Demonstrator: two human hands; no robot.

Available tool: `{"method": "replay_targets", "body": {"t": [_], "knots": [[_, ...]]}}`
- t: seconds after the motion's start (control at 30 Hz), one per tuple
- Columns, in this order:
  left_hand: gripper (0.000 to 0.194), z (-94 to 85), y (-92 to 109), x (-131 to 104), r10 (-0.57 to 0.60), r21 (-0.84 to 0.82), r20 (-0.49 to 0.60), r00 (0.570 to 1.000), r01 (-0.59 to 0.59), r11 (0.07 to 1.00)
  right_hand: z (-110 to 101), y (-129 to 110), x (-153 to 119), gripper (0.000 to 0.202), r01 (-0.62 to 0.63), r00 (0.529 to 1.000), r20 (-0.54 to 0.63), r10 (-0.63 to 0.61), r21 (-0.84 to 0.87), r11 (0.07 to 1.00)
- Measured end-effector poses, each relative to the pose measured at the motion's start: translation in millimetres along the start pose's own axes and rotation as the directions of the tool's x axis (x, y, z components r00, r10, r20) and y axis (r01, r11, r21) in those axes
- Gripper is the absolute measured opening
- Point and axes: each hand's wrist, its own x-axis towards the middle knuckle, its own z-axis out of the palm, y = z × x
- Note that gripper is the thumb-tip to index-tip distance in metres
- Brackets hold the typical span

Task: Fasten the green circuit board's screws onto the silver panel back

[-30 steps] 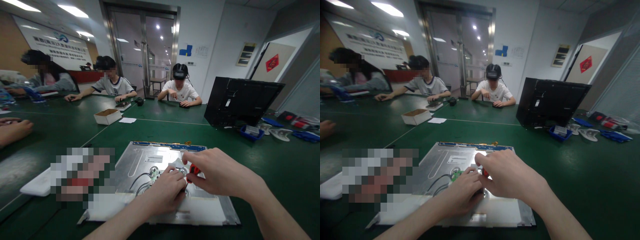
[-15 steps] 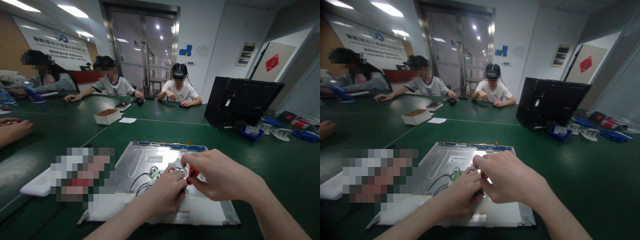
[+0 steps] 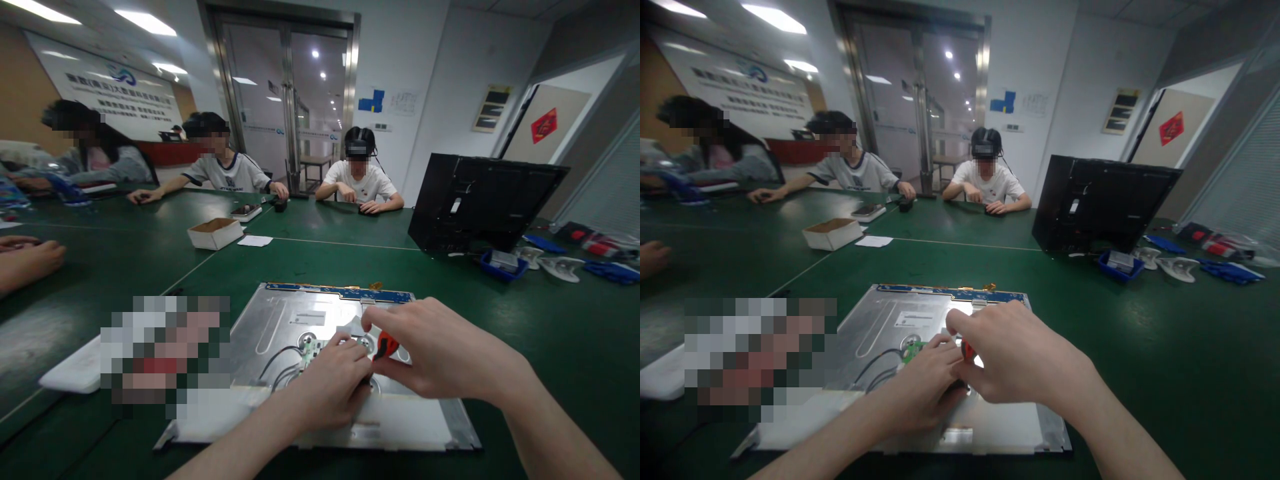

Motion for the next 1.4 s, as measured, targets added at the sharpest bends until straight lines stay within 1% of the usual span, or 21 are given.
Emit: {"method": "replay_targets", "body": {"t": [0.1, 0.17, 0.27, 0.37, 0.53, 0.7, 0.77, 0.97, 1.17, 1.3, 1.4], "knots": [[0.012, -0.1, 0.1, 0.3, -0.01, 0.012, 0.005, 1.0, 0.01, 1.0, 2.5, 1.5, 1.5, 0.015, -0.031, 1.0, 0.0, 0.031, -0.036, 0.999], [0.01, 0.5, -0.3, 0.3, -0.005, 0.018, 0.011, 1.0, 0.005, 1.0, 2.0, 1.2, 1.7, 0.015, -0.021, 1.0, -0.003, 0.021, -0.033, 0.999], [0.014, 1.2, -0.6, 0.0, 0.004, 0.009, 0.008, 1.0, -0.005, 1.0, -1.2, -0.6, 1.1, 0.016, 0.014, 1.0, -0.007, -0.014, -0.001, 1.0], [0.016, 0.9, -0.3, -0.3, -0.004, 0.003, 0.002, 1.0, 0.004, 1.0, -2.6, -0.8, 1.3, 0.013, 0.008, 1.0, 0.002, -0.008, 0.003, 1.0], [0.005, -1.3, -0.1, -0.3, -0.005, -0.001, 0.021, 1.0, 0.005, 1.0, 0.0, 1.5, 1.7, 0.01, -0.028, 1.0, 0.002, 0.028, -0.039, 0.999], [0.013, -1.2, -0.9, -0.6, 0.013, 0.009, 0.019, 1.0, -0.013, 1.0, -1.2, 0.3, -0.4, 0.011, 0.021, 1.0, -0.016, -0.021, -0.001, 1.0], [0.016, -1.0, -1.0, -0.6, 0.015, 0.015, 0.011, 1.0, -0.015, 1.0, -1.1, 0.2, -0.3, 0.01, 0.017, 1.0, -0.017, -0.018, -0.011, 1.0], [0.006, -0.6, -1.1, 0.7, 0.004, 0.009, 0.029, 1.0, -0.004, 1.0, 0.9, 1.4, 1.9, 0.008, -0.022, 1.0, -0.003, 0.022, -0.048, 0.999], [0.011, -0.8, 0.0, 1.8, -0.012, -0.017, 0.021, 1.0, 0.013, 1.0, 0.1, 1.5, 1.8, 0.014, -0.013, 1.0, -0.002, 0.013, -0.029, 0.999], [0.008, -0.7, -0.1, 0.7, 0.001, 0.006, 0.015, 1.0, -0.001, 1.0, -0.5, 1.3, 1.9, 0.009, -0.022, 1.0, 0.004, 0.022, -0.039, 0.999], [0.009, 0.9, -1.5, -0.2, 0.027, 0.028, -0.002, 1.0, -0.027, 0.999, -1.8, 0.2, 0.8, 0.007, 0.003, 1.0, 0.001, -0.003, -0.005, 1.0]]}}
